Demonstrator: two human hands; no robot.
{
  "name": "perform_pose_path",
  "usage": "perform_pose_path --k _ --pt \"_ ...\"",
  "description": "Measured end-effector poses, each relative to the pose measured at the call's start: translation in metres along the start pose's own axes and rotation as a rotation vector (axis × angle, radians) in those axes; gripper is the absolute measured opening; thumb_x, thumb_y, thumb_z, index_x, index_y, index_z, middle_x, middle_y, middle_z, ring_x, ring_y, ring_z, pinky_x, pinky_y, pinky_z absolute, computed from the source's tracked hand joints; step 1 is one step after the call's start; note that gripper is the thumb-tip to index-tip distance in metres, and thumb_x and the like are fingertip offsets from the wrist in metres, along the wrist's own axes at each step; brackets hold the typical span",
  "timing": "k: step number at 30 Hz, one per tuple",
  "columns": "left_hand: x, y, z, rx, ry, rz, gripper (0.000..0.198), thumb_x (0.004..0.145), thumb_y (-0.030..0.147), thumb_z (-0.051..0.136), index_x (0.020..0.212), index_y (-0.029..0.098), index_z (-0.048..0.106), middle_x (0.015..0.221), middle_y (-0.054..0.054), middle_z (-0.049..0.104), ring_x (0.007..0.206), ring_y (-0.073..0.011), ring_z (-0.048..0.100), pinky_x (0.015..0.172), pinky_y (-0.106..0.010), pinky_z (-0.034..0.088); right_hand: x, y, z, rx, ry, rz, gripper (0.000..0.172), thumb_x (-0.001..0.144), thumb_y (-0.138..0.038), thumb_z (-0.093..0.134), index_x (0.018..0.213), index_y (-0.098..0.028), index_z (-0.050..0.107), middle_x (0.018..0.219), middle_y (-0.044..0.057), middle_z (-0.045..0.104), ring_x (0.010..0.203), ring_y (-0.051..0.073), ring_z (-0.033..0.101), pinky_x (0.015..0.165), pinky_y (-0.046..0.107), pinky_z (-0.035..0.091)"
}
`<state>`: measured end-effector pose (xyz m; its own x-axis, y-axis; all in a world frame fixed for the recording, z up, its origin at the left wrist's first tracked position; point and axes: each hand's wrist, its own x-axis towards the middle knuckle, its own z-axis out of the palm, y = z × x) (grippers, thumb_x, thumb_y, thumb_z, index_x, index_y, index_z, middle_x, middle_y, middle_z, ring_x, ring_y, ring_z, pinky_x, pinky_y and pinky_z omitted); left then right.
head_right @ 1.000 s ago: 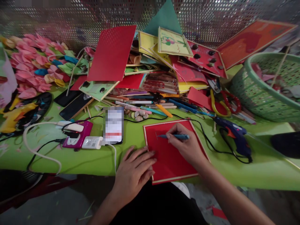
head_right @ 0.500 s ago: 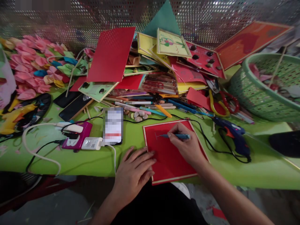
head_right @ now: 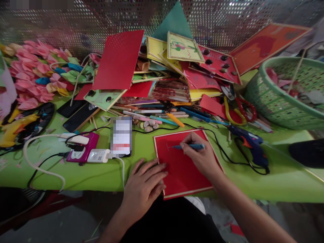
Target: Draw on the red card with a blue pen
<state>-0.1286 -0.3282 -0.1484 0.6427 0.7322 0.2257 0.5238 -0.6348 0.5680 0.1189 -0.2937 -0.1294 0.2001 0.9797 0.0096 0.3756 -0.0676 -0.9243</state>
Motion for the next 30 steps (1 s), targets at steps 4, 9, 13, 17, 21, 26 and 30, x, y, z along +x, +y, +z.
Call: perform_pose_path --k 4,9,13,17,21,26,30 --pt "-0.001 -0.001 0.002 -0.001 0.019 -0.001 0.025 0.105 0.034 0.054 0.126 0.029 0.066 0.141 0.005 0.068 0.137 -0.019 0.054 0.124 -0.045 0.022 -0.001 0.003 0.0 0.01 -0.005 0.001 0.02 0.085 -0.033 0.07 0.069 -0.026 0.059 0.062 -0.003 0.057 0.059 0.016 0.049 0.057 0.031 0.037" --pt "-0.002 -0.001 0.003 -0.009 0.03 -0.001 0.024 0.105 0.034 0.054 0.126 0.029 0.065 0.141 0.006 0.068 0.137 -0.0178 0.054 0.124 -0.042 0.019 -0.001 0.008 -0.001 0.046 -0.032 -0.014 0.023 0.087 -0.03 0.068 0.067 -0.026 0.057 0.063 -0.003 0.052 0.06 0.016 0.046 0.059 0.031 0.038" --pt "-0.001 0.0 0.001 -0.022 0.045 -0.008 0.023 0.105 0.035 0.055 0.125 0.03 0.065 0.141 0.009 0.068 0.137 -0.0164 0.054 0.125 -0.04 0.017 -0.001 0.009 -0.002 0.014 -0.013 -0.017 0.02 0.087 -0.029 0.068 0.07 -0.026 0.059 0.064 -0.003 0.055 0.061 0.016 0.048 0.059 0.032 0.038" --pt "-0.001 0.0 0.001 -0.01 0.027 0.0 0.024 0.106 0.035 0.053 0.125 0.029 0.065 0.142 0.007 0.068 0.137 -0.0175 0.053 0.124 -0.041 0.018 0.0 0.01 -0.002 0.031 -0.03 -0.01 0.019 0.088 -0.029 0.068 0.071 -0.026 0.059 0.065 -0.003 0.054 0.061 0.016 0.047 0.06 0.031 0.038" --pt "-0.001 0.0 0.002 -0.013 0.041 -0.003 0.024 0.106 0.035 0.053 0.126 0.029 0.065 0.141 0.007 0.068 0.136 -0.0176 0.054 0.124 -0.042 0.018 0.0 0.01 -0.002 0.025 -0.029 -0.01 0.019 0.087 -0.029 0.068 0.07 -0.026 0.059 0.064 -0.003 0.054 0.061 0.016 0.047 0.06 0.031 0.038" --pt "-0.001 -0.001 0.0 0.01 0.009 0.01 0.025 0.105 0.033 0.053 0.126 0.028 0.066 0.141 0.004 0.069 0.137 -0.0197 0.054 0.123 -0.046 0.022 -0.001 0.007 -0.002 0.034 -0.029 0.003 0.02 0.087 -0.03 0.068 0.07 -0.025 0.058 0.065 -0.003 0.054 0.06 0.015 0.047 0.059 0.031 0.037" --pt "0.0 -0.001 0.0 0.018 0.003 0.012 0.025 0.105 0.032 0.054 0.126 0.028 0.066 0.141 0.004 0.068 0.137 -0.0201 0.054 0.123 -0.047 0.024 -0.001 0.005 -0.002 0.055 -0.021 -0.004 0.021 0.086 -0.029 0.069 0.068 -0.025 0.058 0.063 -0.004 0.052 0.059 0.015 0.045 0.059 0.031 0.038"
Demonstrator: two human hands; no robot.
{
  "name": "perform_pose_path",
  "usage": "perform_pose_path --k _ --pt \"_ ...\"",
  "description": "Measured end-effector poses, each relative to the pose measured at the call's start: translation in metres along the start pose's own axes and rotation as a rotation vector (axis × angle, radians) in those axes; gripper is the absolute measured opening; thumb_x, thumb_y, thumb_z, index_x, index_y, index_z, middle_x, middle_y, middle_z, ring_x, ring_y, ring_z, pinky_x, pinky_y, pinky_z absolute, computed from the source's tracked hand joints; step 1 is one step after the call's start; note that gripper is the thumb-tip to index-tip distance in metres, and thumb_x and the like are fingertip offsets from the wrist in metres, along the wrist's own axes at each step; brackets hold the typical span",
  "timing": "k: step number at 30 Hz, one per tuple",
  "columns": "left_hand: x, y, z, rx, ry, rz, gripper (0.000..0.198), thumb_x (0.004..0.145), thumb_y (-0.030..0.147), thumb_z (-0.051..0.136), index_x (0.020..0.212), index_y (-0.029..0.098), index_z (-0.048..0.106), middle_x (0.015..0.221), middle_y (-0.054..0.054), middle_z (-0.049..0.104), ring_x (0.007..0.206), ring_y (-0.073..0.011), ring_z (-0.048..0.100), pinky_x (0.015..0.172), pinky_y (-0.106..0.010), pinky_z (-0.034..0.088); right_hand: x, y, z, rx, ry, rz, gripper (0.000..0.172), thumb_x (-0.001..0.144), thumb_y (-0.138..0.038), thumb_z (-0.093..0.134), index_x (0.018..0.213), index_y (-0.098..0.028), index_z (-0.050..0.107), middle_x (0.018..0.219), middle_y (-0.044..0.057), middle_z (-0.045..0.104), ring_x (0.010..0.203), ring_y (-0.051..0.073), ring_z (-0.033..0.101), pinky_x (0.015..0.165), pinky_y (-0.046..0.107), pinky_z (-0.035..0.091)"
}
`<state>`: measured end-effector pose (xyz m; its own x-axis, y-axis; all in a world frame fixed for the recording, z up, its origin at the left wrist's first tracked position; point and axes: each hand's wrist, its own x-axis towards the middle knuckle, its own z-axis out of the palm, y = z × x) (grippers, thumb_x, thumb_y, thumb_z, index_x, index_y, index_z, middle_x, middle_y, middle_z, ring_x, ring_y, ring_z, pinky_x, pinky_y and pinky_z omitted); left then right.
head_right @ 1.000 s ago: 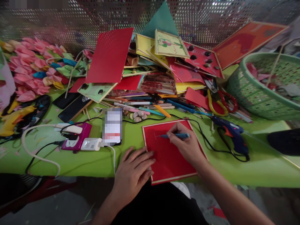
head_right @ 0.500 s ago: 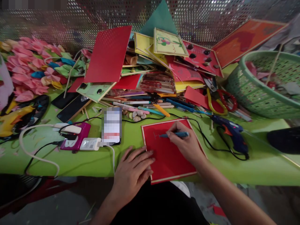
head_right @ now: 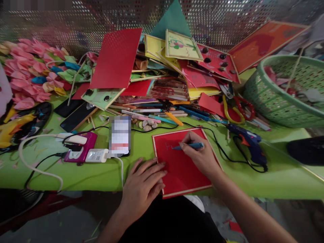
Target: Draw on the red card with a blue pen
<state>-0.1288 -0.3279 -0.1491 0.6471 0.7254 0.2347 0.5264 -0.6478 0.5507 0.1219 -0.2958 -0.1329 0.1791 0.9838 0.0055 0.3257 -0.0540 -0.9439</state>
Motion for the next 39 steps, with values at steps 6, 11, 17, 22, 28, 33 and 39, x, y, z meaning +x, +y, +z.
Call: perform_pose_path --k 6,11,17,22,28,33,39 --pt "0.0 0.0 0.002 -0.006 0.027 -0.003 0.024 0.105 0.033 0.054 0.126 0.029 0.066 0.142 0.007 0.068 0.136 -0.0188 0.054 0.123 -0.044 0.021 0.0 0.001 0.0 -0.013 0.001 -0.006 0.021 0.086 -0.028 0.069 0.068 -0.024 0.058 0.062 -0.004 0.054 0.058 0.014 0.046 0.058 0.03 0.036" --pt "-0.001 0.0 0.0 0.002 0.016 0.007 0.024 0.105 0.034 0.053 0.125 0.028 0.066 0.141 0.006 0.068 0.135 -0.02 0.055 0.122 -0.045 0.022 0.0 0.007 -0.004 0.09 -0.034 0.033 0.012 0.09 -0.035 0.072 0.091 -0.025 0.066 0.076 -0.001 0.067 0.068 0.016 0.058 0.063 0.03 0.041" --pt "0.0 0.0 -0.001 -0.004 0.0 -0.005 0.025 0.105 0.035 0.054 0.125 0.028 0.066 0.139 0.004 0.07 0.135 -0.0209 0.056 0.122 -0.047 0.025 0.001 0.002 0.0 -0.007 -0.012 0.025 0.012 0.087 -0.032 0.073 0.082 -0.024 0.065 0.071 -0.002 0.062 0.063 0.015 0.053 0.06 0.029 0.04" --pt "-0.001 0.0 0.001 -0.022 0.02 -0.021 0.024 0.104 0.036 0.056 0.125 0.029 0.067 0.139 0.004 0.07 0.135 -0.0187 0.056 0.124 -0.045 0.023 0.004 -0.003 0.004 -0.023 -0.016 0.002 0.012 0.086 -0.032 0.071 0.08 -0.024 0.064 0.07 -0.001 0.064 0.063 0.016 0.056 0.06 0.029 0.042" --pt "-0.001 0.001 0.003 -0.031 0.045 -0.028 0.024 0.103 0.035 0.058 0.124 0.03 0.068 0.138 0.005 0.07 0.136 -0.0172 0.055 0.126 -0.044 0.021 0.006 -0.003 0.006 -0.05 -0.01 -0.014 0.014 0.086 -0.034 0.071 0.079 -0.024 0.064 0.069 -0.001 0.064 0.063 0.016 0.056 0.061 0.029 0.042" --pt "-0.001 0.001 0.0 -0.018 -0.008 -0.016 0.025 0.104 0.034 0.055 0.125 0.028 0.068 0.14 0.002 0.07 0.136 -0.0199 0.055 0.123 -0.047 0.026 0.007 -0.001 0.006 -0.059 -0.014 -0.028 0.016 0.087 -0.036 0.072 0.079 -0.024 0.063 0.07 -0.001 0.064 0.063 0.016 0.055 0.06 0.028 0.042" --pt "-0.001 0.001 0.0 -0.019 0.002 -0.02 0.025 0.104 0.036 0.056 0.125 0.029 0.068 0.14 0.004 0.069 0.136 -0.02 0.056 0.123 -0.047 0.025 0.007 0.0 0.005 -0.087 -0.05 -0.022 0.018 0.088 -0.037 0.07 0.079 -0.024 0.062 0.069 -0.001 0.064 0.063 0.016 0.055 0.06 0.028 0.042"
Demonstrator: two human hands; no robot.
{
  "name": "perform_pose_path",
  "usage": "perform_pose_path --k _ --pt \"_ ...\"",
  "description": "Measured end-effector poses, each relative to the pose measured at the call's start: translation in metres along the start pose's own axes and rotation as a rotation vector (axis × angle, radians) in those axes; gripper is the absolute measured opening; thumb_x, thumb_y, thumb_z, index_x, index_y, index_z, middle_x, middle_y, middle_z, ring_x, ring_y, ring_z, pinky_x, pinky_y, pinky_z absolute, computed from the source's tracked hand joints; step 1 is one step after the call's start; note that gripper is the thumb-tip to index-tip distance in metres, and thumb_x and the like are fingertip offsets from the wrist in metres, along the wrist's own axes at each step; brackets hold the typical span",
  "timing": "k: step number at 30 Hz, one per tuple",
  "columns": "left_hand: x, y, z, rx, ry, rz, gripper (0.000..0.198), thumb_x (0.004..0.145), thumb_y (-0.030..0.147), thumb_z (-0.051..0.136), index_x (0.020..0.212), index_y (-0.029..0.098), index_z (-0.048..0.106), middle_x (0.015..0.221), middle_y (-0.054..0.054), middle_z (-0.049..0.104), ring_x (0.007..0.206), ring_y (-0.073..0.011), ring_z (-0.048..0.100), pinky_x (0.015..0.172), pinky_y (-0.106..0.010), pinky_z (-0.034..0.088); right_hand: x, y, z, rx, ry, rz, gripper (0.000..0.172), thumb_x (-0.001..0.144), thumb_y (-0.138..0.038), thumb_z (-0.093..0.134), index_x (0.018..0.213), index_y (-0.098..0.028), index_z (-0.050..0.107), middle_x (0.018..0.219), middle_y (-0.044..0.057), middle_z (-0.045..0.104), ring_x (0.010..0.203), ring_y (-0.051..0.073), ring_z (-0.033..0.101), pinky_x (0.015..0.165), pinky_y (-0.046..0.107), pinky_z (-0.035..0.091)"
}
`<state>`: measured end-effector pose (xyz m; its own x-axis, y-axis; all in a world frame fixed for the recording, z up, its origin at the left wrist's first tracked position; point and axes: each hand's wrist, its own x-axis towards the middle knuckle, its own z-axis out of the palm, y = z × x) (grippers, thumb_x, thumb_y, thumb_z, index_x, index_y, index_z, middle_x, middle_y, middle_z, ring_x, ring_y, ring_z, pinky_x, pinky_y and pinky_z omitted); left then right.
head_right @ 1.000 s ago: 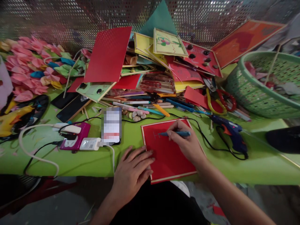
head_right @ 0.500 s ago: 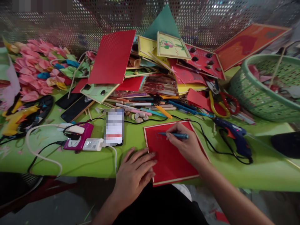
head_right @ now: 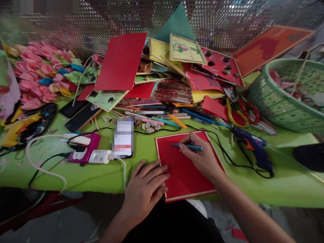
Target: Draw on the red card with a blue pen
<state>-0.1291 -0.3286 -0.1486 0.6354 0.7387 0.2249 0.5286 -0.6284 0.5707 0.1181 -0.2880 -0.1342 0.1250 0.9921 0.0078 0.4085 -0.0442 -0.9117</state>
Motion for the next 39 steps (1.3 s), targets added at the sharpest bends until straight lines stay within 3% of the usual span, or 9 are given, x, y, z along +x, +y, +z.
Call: perform_pose_path --k 17,24,39 --pt "-0.002 -0.001 0.004 0.005 0.035 -0.011 0.025 0.102 0.035 0.059 0.123 0.03 0.07 0.135 0.002 0.072 0.134 -0.0196 0.057 0.123 -0.047 0.029 -0.001 -0.008 -0.003 -0.024 -0.008 -0.009 0.013 0.082 -0.028 0.067 0.072 -0.024 0.06 0.064 -0.002 0.061 0.059 0.015 0.052 0.056 0.029 0.039" --pt "0.001 0.0 -0.002 0.036 -0.006 0.018 0.025 0.103 0.031 0.057 0.125 0.027 0.068 0.138 0.001 0.071 0.135 -0.0208 0.057 0.121 -0.049 0.031 -0.003 -0.002 -0.004 0.015 -0.038 -0.005 0.014 0.084 -0.027 0.068 0.072 -0.025 0.061 0.066 -0.002 0.06 0.062 0.017 0.052 0.06 0.031 0.042" --pt "-0.001 -0.001 0.002 -0.005 0.03 -0.005 0.025 0.103 0.035 0.057 0.125 0.03 0.067 0.138 0.005 0.07 0.135 -0.0184 0.056 0.125 -0.045 0.024 -0.005 -0.001 -0.005 0.012 -0.035 0.013 0.015 0.081 -0.028 0.069 0.069 -0.026 0.061 0.063 -0.002 0.06 0.06 0.018 0.051 0.059 0.032 0.041"
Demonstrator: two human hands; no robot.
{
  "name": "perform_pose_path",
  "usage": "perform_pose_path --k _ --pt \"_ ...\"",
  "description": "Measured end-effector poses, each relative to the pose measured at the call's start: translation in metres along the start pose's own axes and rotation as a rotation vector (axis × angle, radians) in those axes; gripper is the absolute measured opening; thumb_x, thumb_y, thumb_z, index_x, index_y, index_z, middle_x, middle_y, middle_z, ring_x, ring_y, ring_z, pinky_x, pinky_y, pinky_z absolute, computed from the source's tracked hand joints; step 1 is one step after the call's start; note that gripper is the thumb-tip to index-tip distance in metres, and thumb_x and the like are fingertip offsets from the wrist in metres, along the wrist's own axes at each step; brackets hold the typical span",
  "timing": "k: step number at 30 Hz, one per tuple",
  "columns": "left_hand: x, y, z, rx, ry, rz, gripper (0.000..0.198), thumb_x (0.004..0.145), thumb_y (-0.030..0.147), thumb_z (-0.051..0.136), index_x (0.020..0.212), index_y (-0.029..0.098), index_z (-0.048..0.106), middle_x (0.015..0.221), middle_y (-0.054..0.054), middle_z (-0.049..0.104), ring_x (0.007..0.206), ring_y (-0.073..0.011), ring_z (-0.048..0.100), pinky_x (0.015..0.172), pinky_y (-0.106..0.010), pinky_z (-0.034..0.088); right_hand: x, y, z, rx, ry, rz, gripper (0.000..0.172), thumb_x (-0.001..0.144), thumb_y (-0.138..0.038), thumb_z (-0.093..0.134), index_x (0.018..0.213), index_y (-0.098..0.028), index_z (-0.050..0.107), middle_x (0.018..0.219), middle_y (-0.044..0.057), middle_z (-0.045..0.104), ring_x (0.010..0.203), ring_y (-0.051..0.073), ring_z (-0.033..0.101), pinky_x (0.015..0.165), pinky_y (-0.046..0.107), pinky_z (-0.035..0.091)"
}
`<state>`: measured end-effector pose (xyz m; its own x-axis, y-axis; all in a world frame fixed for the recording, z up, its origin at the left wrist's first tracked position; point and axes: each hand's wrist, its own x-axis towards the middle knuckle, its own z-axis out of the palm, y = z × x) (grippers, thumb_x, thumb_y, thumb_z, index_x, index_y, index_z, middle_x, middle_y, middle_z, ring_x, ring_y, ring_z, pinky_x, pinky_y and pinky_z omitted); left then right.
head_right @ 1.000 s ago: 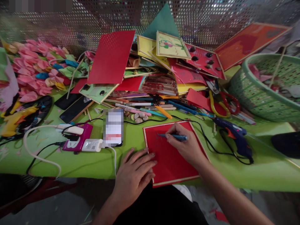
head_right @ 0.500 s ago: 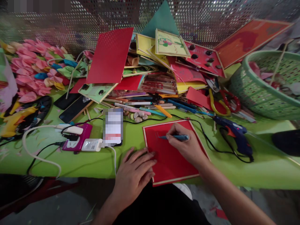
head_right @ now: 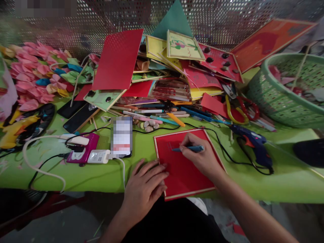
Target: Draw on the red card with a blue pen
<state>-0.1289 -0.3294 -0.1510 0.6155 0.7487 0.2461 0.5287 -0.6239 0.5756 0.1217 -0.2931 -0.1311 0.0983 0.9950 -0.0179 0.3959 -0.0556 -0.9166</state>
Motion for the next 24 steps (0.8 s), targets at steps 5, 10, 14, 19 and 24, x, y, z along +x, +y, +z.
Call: perform_pose_path --k 5,10,14,19,24 --pt "0.0005 0.0001 -0.0012 0.017 -0.04 0.014 0.026 0.104 0.034 0.056 0.127 0.028 0.067 0.14 0.003 0.07 0.135 -0.02 0.056 0.123 -0.047 0.026 -0.0001 -0.0008 0.0002 0.039 0.029 0.021 0.017 0.083 -0.03 0.068 0.068 -0.027 0.061 0.063 -0.002 0.058 0.061 0.018 0.051 0.06 0.033 0.041" --pt "0.0025 0.0009 -0.0029 0.022 -0.034 0.026 0.025 0.104 0.033 0.055 0.126 0.027 0.067 0.14 0.004 0.069 0.135 -0.0203 0.056 0.122 -0.048 0.028 -0.0005 -0.0002 -0.002 0.053 0.085 0.034 0.016 0.082 -0.031 0.069 0.069 -0.026 0.062 0.063 -0.001 0.059 0.06 0.017 0.051 0.058 0.032 0.038" --pt "0.0029 0.0006 -0.0033 0.02 -0.03 0.026 0.025 0.104 0.035 0.055 0.125 0.028 0.067 0.14 0.005 0.069 0.135 -0.0201 0.056 0.122 -0.047 0.026 0.0003 0.0019 -0.0034 0.045 0.086 0.035 0.017 0.084 -0.034 0.07 0.071 -0.026 0.062 0.065 -0.001 0.061 0.06 0.018 0.052 0.058 0.032 0.039" --pt "0.0022 0.0001 -0.003 0.015 -0.045 0.026 0.025 0.105 0.035 0.054 0.126 0.028 0.066 0.141 0.006 0.068 0.136 -0.0191 0.054 0.123 -0.043 0.02 0.0023 0.0005 -0.0015 0.044 0.082 0.035 0.015 0.085 -0.033 0.071 0.074 -0.025 0.063 0.065 -0.001 0.063 0.061 0.017 0.053 0.058 0.031 0.039" --pt "0.0007 -0.0004 -0.0006 -0.01 -0.033 0.007 0.025 0.105 0.037 0.054 0.126 0.03 0.065 0.142 0.008 0.067 0.138 -0.017 0.052 0.125 -0.04 0.014 0.0027 -0.0008 0.0009 0.028 0.084 0.02 0.017 0.086 -0.034 0.071 0.074 -0.025 0.063 0.066 -0.001 0.062 0.062 0.017 0.054 0.059 0.03 0.04"
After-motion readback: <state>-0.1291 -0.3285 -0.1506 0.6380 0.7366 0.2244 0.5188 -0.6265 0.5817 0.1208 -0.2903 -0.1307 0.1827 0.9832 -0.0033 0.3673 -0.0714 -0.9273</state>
